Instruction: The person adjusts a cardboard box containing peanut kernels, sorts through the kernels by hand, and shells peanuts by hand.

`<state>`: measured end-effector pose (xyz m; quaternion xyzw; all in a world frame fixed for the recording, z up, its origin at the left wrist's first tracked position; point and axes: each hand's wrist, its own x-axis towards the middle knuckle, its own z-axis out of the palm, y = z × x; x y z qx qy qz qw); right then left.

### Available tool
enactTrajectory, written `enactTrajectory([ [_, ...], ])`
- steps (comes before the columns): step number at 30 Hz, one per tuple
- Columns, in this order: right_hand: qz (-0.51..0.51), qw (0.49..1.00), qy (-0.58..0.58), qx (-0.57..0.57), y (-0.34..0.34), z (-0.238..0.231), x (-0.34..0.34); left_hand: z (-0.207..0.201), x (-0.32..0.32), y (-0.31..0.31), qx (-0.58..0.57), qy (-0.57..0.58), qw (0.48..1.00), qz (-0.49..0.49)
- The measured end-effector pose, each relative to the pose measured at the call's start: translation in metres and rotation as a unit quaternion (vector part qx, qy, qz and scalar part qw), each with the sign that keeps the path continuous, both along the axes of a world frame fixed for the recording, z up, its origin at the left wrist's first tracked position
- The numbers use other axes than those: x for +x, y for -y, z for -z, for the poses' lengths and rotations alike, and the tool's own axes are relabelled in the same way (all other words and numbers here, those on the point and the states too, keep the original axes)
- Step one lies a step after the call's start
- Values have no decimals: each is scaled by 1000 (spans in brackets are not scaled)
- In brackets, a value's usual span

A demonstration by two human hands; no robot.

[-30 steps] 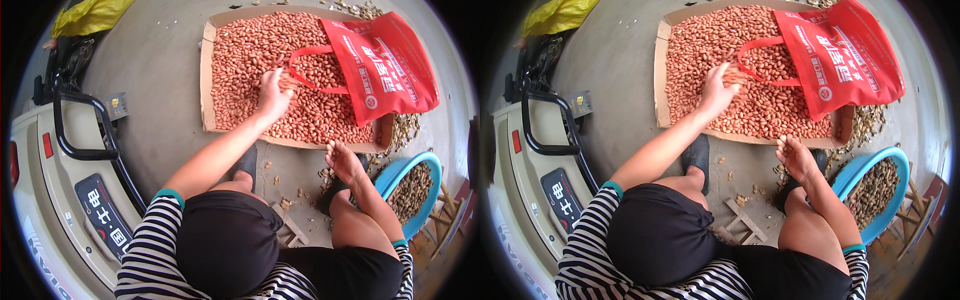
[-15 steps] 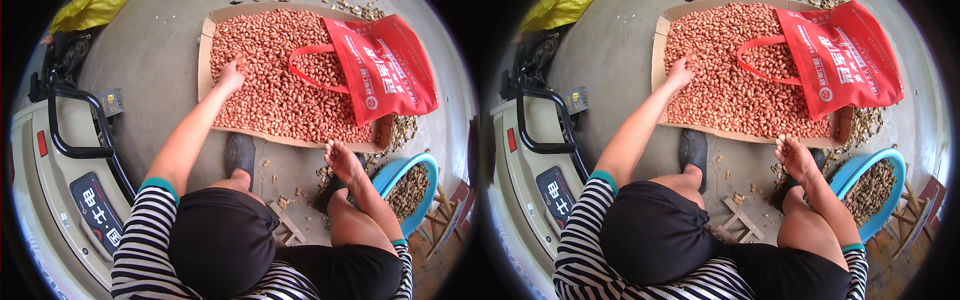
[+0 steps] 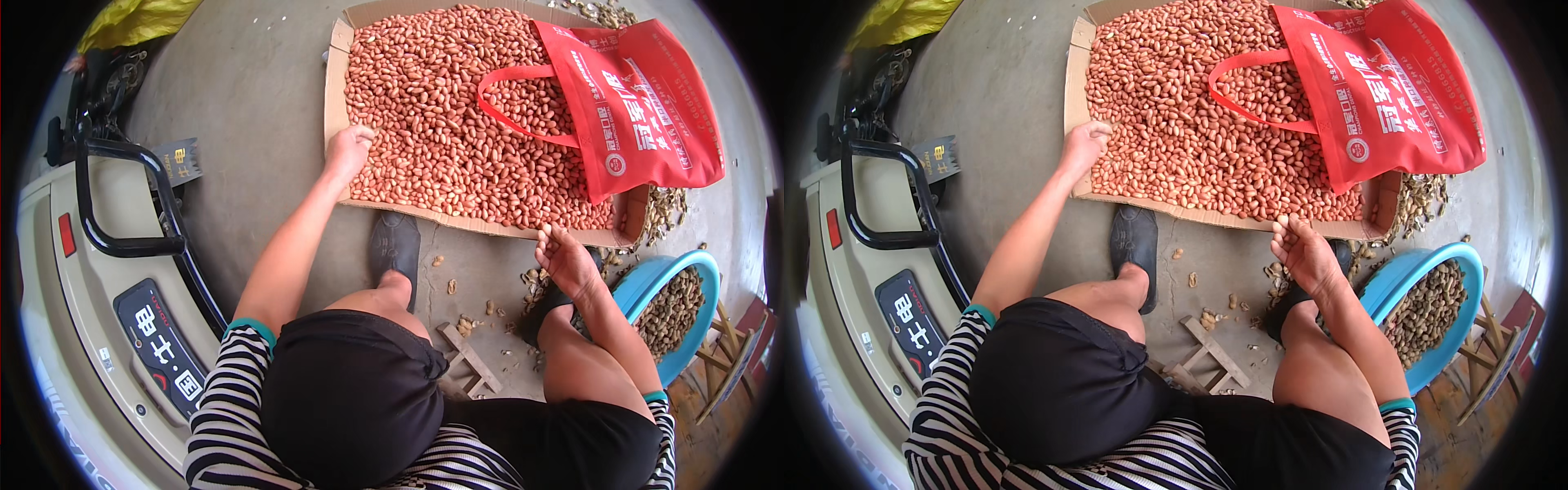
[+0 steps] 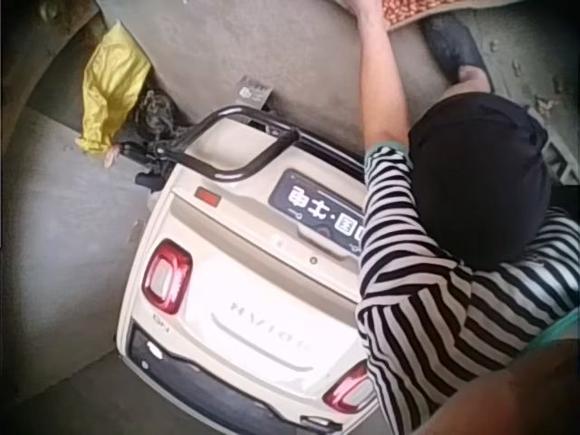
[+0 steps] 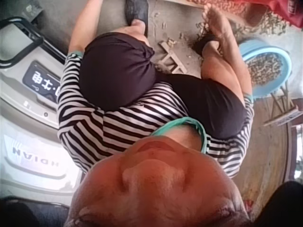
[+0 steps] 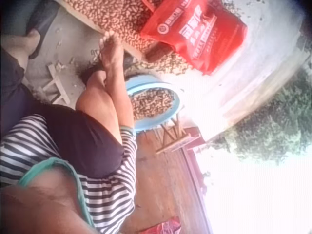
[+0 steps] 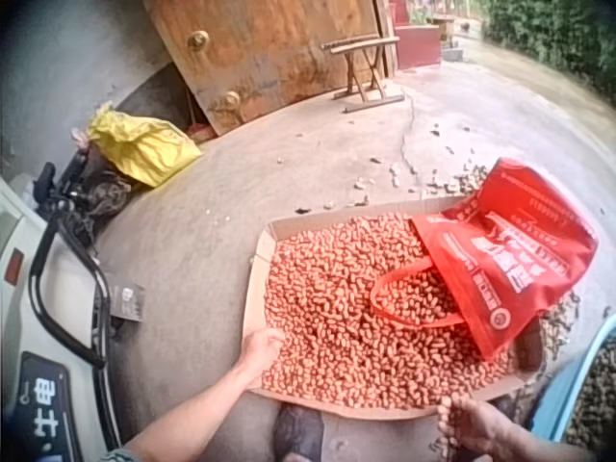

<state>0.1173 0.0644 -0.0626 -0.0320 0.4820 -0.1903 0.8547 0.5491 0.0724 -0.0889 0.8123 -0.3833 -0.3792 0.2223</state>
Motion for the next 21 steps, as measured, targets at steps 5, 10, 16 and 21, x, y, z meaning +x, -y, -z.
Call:
enactTrajectory([
  [5,5,1000,-9,1,0,-1,0,5,-22,-7,-95,134,953,254],
  [10,9,1000,-7,-2,-1,-3,0,2,-6,-18,-69,43,991,102],
  [16,2,1000,-10,-6,1,-3,0,-17,-9,-13,-84,285,944,143],
  [21,3,1000,-16,-1,1,-7,4,6,-7,-4,-126,178,964,151],
])
